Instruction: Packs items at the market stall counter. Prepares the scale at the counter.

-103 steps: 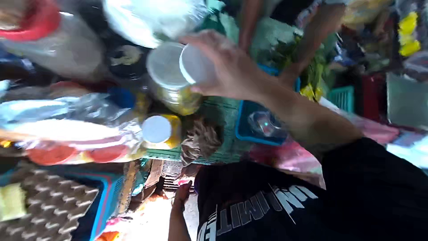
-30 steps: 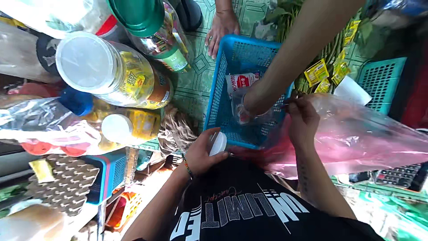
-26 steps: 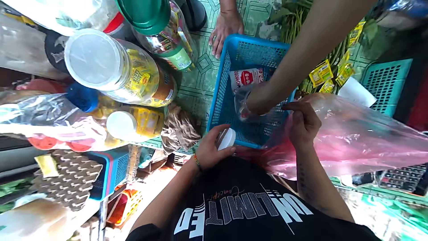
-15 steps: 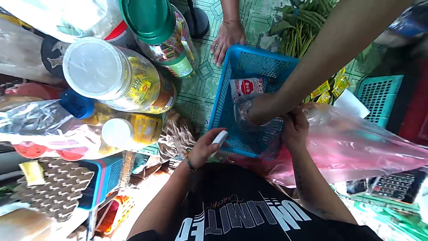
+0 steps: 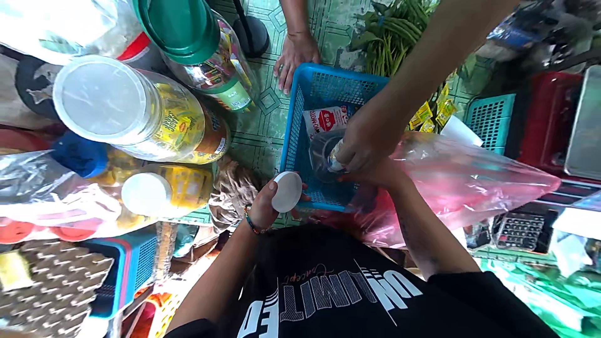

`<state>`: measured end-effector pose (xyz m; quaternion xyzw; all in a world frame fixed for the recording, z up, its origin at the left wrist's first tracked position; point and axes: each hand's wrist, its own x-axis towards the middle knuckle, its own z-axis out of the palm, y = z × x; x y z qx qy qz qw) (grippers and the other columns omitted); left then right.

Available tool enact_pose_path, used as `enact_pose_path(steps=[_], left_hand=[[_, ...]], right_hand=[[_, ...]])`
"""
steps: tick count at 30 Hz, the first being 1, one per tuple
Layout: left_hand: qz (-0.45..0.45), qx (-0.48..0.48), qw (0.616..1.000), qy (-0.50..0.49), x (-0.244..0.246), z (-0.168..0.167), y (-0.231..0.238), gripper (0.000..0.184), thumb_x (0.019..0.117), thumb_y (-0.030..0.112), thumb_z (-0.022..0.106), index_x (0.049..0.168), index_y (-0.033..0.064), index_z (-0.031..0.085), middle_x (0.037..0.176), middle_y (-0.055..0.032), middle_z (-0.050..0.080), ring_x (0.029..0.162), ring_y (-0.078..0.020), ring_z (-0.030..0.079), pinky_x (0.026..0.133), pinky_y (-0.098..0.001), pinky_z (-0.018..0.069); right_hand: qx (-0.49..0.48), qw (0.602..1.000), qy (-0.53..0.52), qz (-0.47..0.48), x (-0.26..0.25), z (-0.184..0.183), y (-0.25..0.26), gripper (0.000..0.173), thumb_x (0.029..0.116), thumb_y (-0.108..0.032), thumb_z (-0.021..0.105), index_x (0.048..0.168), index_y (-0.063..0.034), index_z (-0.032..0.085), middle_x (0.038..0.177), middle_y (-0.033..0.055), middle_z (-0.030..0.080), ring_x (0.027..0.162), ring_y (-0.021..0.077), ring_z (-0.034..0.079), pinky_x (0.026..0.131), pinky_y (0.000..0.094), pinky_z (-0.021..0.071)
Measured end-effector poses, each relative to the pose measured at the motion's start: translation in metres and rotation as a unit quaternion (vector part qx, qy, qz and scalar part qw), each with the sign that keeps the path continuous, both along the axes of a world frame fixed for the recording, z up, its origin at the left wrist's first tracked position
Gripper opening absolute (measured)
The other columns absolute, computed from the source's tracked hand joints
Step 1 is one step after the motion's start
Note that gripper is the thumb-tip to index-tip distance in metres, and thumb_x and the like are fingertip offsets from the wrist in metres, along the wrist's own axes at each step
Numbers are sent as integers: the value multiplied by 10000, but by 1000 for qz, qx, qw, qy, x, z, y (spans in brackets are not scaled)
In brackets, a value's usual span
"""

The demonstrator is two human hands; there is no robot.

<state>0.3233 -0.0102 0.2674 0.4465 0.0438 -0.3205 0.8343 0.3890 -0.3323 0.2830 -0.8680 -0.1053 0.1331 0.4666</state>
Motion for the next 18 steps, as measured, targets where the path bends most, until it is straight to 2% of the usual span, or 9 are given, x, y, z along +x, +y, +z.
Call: enact_pose_path(steps=[2, 3, 5, 8, 11, 14, 16, 18], left_hand=[[7, 18, 1000, -2, -3, 2, 1, 947, 789, 795, 645, 1410, 91, 523, 1238, -193, 703, 999, -346, 742, 626, -419, 643], [16, 28, 999, 2, -7, 2, 3, 953, 789, 790, 643, 1407, 75, 516, 1241, -198, 701, 1003, -351, 739, 640, -431, 644], [28, 23, 999, 4, -8, 0, 3, 977, 803, 787, 618, 1423, 44, 483, 1243, -210, 695, 1031, -372, 723, 698, -470, 639], [29, -3, 1000, 3, -5, 4, -3, 971, 796, 829, 573, 1439, 107, 485, 1230, -187, 714, 1015, -382, 736, 616, -465, 637], [31, 5, 999, -13, -7, 6, -4, 999, 771, 846, 591, 1441, 113, 486, 1228, -195, 714, 1012, -397, 736, 592, -475, 631], [30, 41, 998, -47, -11, 6, -8, 939, 857, 833, 461, 1437, 95, 445, 1221, -184, 716, 1010, -384, 738, 600, -474, 635], [32, 68, 996, -53, -14, 8, -8, 900, 899, 820, 364, 1412, 86, 457, 1207, -181, 722, 991, -375, 743, 595, -466, 633], [50, 91, 993, -53, -16, 13, -12, 841, 945, 773, 290, 1389, 85, 482, 1177, -185, 733, 958, -374, 749, 583, -468, 630]], right_hand=[[60, 998, 24, -20, -1, 0, 14, 789, 612, -348, 980, 1256, -30, 653, 1163, 99, 710, 1109, 152, 663, 1005, 405, 549], [73, 996, 27, -37, -6, 0, 23, 851, 597, -313, 989, 1305, -19, 620, 1204, 118, 697, 1140, 167, 654, 1014, 412, 549], [57, 995, 25, -83, -14, 0, 34, 1001, 596, -364, 993, 1421, -45, 526, 1326, 160, 637, 1226, 234, 621, 1046, 476, 535], [29, 991, -5, -134, -16, 9, 33, 1116, 624, -480, 957, 1519, -67, 435, 1475, 193, 528, 1355, 310, 522, 1120, 532, 460], [13, 986, -20, -163, -24, 16, 29, 1107, 635, -544, 933, 1518, -84, 450, 1511, 196, 493, 1396, 339, 473, 1143, 551, 423], [-16, 983, -70, -169, -32, 18, 28, 1149, 676, -575, 903, 1567, -72, 381, 1593, 186, 409, 1468, 352, 389, 1190, 555, 363], [-15, 980, -109, -167, -31, 13, 34, 1148, 683, -602, 888, 1546, -29, 393, 1563, 214, 440, 1448, 354, 421, 1193, 538, 367], [19, 975, -124, -183, -28, 6, 37, 1073, 678, -618, 881, 1490, -46, 477, 1485, 218, 522, 1386, 336, 499, 1165, 513, 421]])
